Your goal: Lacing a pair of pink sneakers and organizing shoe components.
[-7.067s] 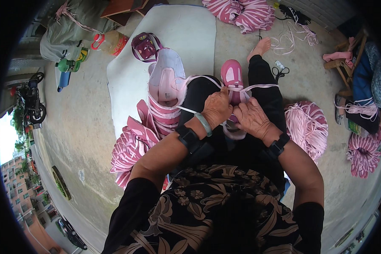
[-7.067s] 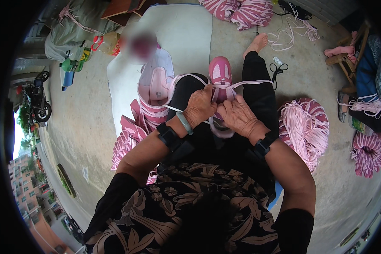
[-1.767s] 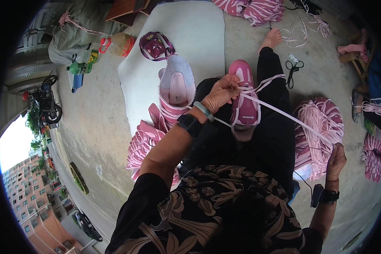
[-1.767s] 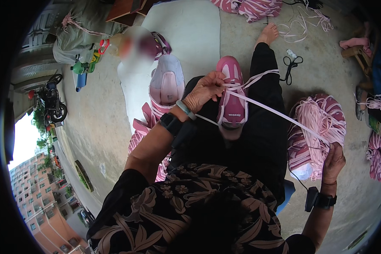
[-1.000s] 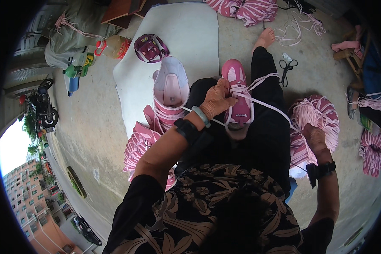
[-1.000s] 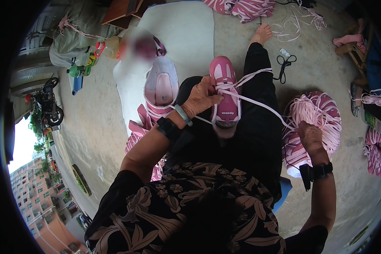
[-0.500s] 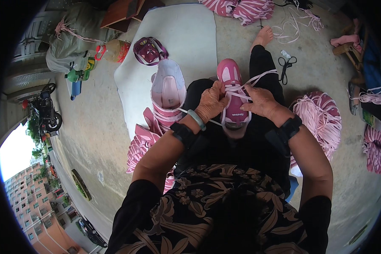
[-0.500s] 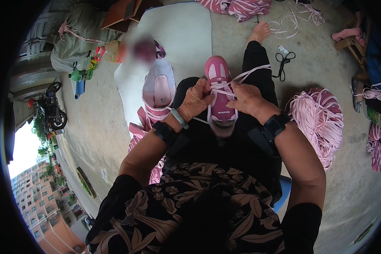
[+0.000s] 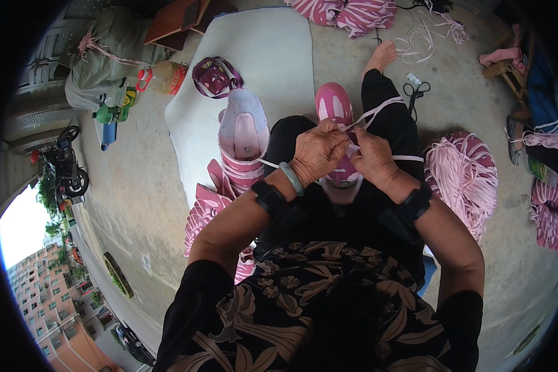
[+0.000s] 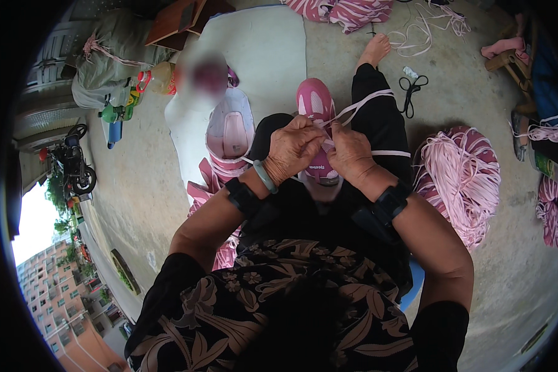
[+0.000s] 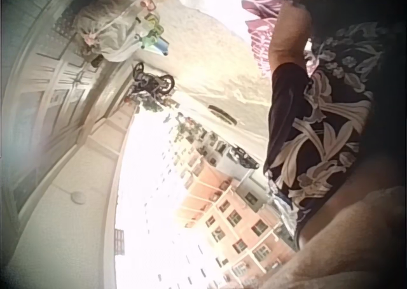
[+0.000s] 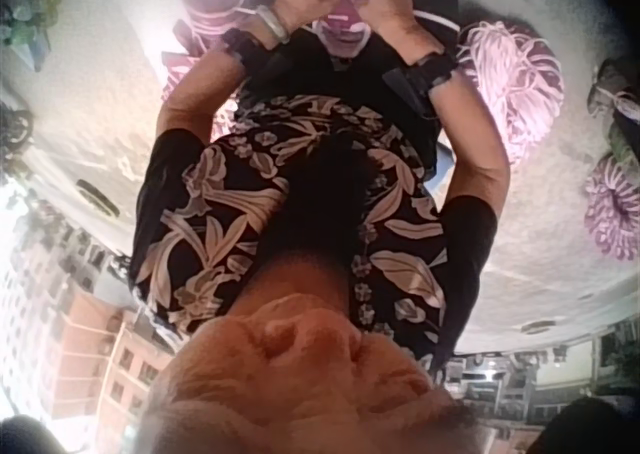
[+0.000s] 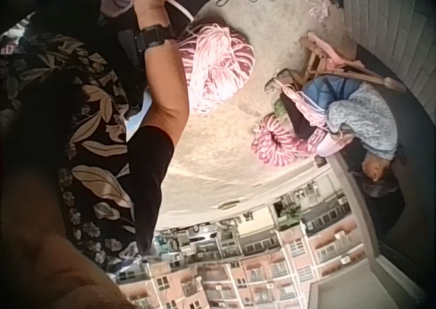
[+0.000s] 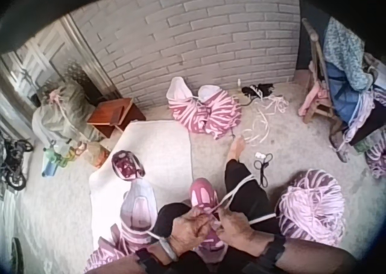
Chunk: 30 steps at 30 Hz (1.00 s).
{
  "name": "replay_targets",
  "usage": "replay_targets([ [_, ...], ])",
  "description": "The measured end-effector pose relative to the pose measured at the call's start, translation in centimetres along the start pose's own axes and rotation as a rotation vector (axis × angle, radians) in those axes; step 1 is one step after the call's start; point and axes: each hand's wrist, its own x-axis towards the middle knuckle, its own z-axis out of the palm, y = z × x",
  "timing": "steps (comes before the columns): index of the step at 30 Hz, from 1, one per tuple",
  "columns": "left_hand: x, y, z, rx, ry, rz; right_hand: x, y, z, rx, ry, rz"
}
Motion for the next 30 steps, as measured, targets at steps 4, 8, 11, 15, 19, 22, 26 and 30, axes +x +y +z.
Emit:
replay_targets([
  [4, 0.2, 0.2, 1.2, 0.222, -0.218, -0.185, -0.2, 0.4, 0.2, 0.015, 0.066, -0.077],
  [8, 0.1, 0.3, 2.4, 0.378, -0.217, -0.291, -0.4, 1.4, 0.4, 0.028, 0.032, -0.090],
  [11, 0.0, 0.3, 2.9, 0.422, -0.250, -0.331, -0.3, 2.1, 0.3, 0.130, -0.045, -0.045],
  [15, 0.4, 0.5, 3.3, 0.416, -0.224, -0.317, -0.1, 2.4, 0.1, 0.226, -0.081, -0.052],
  [19, 1.4, 1.3, 3.3, 0.439, -0.266, -0.349, -0.3, 2.3, 0.0, 0.203, -0.022, -0.098],
  [22, 2.3, 2.0, 2.8, 0.469, -0.391, -0.404, -0.7, 1.8, 0.0, 0.119, 0.033, -0.092],
  [26, 1.0, 2.2, 0.0, 0.446, -0.496, -0.324, -1.4, 1.1, -0.4, 0.014, -0.011, 0.077],
  [30, -5.3, 0.6, -7.2, 0.376, -0.432, -0.323, -2.4, 1.3, -0.7, 0.191, -0.021, 0.123],
])
